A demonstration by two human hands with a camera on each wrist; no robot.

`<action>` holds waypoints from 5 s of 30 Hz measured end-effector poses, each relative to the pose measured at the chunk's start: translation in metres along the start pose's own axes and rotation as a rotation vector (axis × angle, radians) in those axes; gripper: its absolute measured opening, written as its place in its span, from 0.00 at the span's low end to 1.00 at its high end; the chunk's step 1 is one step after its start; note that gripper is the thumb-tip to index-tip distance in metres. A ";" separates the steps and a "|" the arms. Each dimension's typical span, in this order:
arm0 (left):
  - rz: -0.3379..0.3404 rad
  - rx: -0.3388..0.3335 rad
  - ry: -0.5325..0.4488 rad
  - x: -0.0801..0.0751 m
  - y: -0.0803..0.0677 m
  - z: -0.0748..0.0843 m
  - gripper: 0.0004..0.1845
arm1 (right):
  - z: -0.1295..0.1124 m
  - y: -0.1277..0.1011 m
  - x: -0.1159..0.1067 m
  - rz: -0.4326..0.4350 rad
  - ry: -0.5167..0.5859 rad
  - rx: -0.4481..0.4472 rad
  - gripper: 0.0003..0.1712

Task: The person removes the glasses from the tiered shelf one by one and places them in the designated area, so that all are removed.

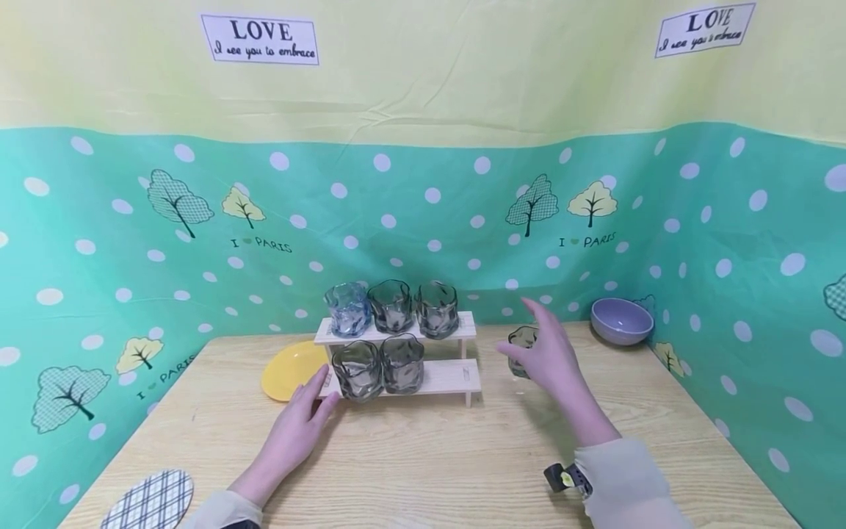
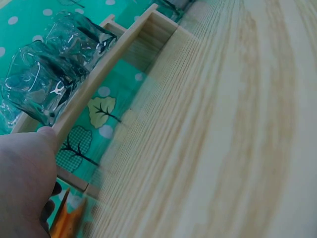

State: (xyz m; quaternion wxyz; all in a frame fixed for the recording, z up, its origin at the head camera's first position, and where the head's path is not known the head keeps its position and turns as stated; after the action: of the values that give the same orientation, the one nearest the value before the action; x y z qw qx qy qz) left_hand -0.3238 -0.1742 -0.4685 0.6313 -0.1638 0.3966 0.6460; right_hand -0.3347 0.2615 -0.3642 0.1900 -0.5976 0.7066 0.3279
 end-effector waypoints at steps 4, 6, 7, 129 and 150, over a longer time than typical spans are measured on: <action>0.002 0.003 0.003 -0.001 0.001 0.001 0.37 | -0.027 -0.006 0.003 0.001 0.025 -0.034 0.63; 0.001 0.001 0.005 -0.001 0.001 0.001 0.37 | -0.039 -0.009 0.007 -0.007 0.037 -0.053 0.62; -0.001 -0.001 0.006 -0.001 0.001 0.001 0.37 | -0.045 -0.010 0.009 -0.012 0.047 -0.062 0.62; 0.003 0.005 0.001 0.000 0.000 -0.002 0.38 | -0.072 -0.052 0.030 -0.084 0.011 -0.134 0.60; 0.002 0.012 0.058 -0.003 0.001 -0.005 0.38 | -0.010 -0.055 -0.040 -0.009 -0.060 -0.048 0.65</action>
State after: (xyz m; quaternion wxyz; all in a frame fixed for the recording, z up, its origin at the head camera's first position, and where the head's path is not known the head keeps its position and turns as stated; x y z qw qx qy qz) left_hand -0.3261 -0.1796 -0.4689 0.6200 -0.1782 0.4186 0.6392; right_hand -0.2714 0.2798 -0.3437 0.1982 -0.5949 0.6900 0.3614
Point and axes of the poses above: each hand's wrist, its own y-axis towards the middle knuckle, its own x-axis out of the palm, z = x × y, the point moved 8 cm from there along y, towards the middle knuckle, and after that the axes turned 1 degree about z, right-handed, at the moved point
